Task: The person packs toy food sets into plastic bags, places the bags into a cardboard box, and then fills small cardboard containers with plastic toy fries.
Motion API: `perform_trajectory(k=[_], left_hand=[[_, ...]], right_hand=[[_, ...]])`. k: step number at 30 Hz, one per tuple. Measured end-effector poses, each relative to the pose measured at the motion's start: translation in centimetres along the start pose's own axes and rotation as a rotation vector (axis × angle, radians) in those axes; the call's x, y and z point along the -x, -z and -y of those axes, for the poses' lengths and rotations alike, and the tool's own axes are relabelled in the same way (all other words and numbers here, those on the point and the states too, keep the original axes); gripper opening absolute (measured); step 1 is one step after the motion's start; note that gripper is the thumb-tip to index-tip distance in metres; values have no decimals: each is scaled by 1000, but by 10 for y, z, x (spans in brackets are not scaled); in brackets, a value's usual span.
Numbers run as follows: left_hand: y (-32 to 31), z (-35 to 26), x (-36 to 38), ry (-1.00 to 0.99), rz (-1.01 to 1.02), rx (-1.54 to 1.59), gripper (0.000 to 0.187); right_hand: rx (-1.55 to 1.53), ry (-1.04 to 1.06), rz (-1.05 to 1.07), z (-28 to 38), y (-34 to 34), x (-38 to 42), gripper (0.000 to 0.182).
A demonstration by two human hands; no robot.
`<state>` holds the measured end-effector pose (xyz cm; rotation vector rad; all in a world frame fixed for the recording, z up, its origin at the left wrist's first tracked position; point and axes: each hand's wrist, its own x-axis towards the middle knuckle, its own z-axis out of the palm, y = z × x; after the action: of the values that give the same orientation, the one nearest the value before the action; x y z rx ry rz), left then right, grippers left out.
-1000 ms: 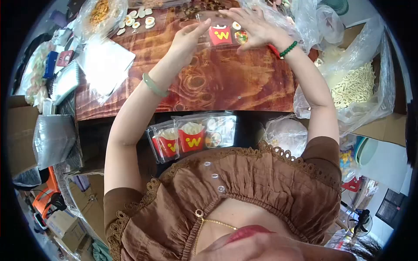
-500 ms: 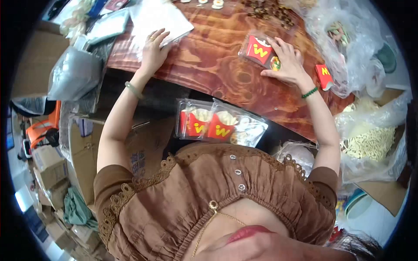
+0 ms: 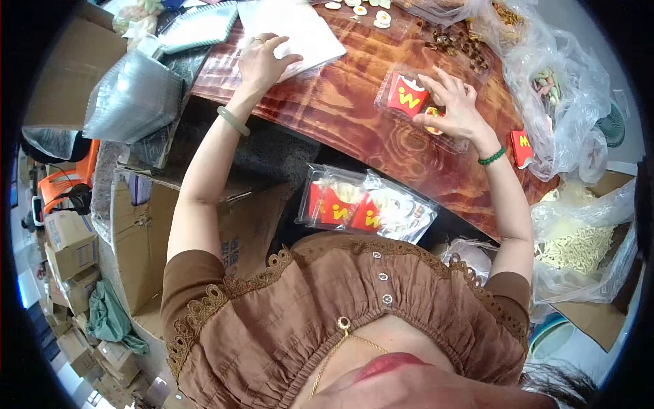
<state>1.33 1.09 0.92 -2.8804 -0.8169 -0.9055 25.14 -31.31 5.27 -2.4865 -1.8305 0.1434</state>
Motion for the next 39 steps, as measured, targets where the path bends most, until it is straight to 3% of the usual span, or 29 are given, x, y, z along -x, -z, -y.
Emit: perform_trajectory(k=[3, 4, 5, 7, 8, 10, 14, 15, 17, 19, 21, 22, 24, 25, 26, 29, 31, 34, 36, 39], left_hand=[[-14, 8, 1, 129, 124, 109, 38], [-16, 11, -1, 251, 236, 257, 35], [-15, 9, -1, 254, 237, 259, 35], [-11, 6, -7, 350, 259, 326, 35], [-3, 2, -11, 350, 255, 324, 35], [14, -5, -20, 547, 432, 430, 37], [-2, 4, -22, 465, 371, 474, 40], [-5, 7, -23, 431, 380, 506, 43], [-6, 8, -21, 395, 391, 537, 47], [10, -10, -14, 182, 246, 237, 52], [7, -15, -7, -5, 140, 86, 45], [-5, -8, -5, -72, 126, 66, 41], [-12, -4, -5, -68, 93, 74, 23], [-18, -5, -6, -30, 84, 60, 19], [-11, -12, -5, -61, -8, 86, 15], [-23, -9, -4, 6, 34, 137, 13], [-21, -17, -2, -68, -31, 221, 16], [-22, -40, 3, -115, -21, 338, 14], [-20, -55, 11, -30, 166, 427, 14], [-19, -63, 19, -16, 199, 404, 20]], right_hand=[[-101, -5, -102, 4, 12, -20, 81], [1, 39, -240, 5, 8, -30, 72], [2, 40, -237, 13, 12, -41, 72], [-764, -79, -61, 29, 24, -72, 68], [-847, -126, -21, 28, 11, -94, 65], [-983, -222, 158, 63, 34, -125, 77], [-752, -168, 91, 100, -1, -201, 85], [-752, -115, 136, 109, -2, -211, 68], [-869, -169, 157, 118, 0, -217, 58], [-1136, -297, 196, 124, -1, -224, 32], [-1223, -329, 237, 124, 1, -223, 28], [-1164, -299, 291, 115, -9, -230, 36], [-1062, -218, 37, 105, -3, -203, 52], [-888, -117, 128, 89, 14, -185, 78], [-700, -42, 4, 72, 10, -162, 85], [-93, 273, -232, 26, 16, -77, 106], [-69, 154, -72, 16, 16, -29, 114], [-22, 154, -89, 10, -4, -2, 109], [-78, 134, -115, 7, -18, 3, 105], [-32, 141, -155, 8, -28, 9, 99]])
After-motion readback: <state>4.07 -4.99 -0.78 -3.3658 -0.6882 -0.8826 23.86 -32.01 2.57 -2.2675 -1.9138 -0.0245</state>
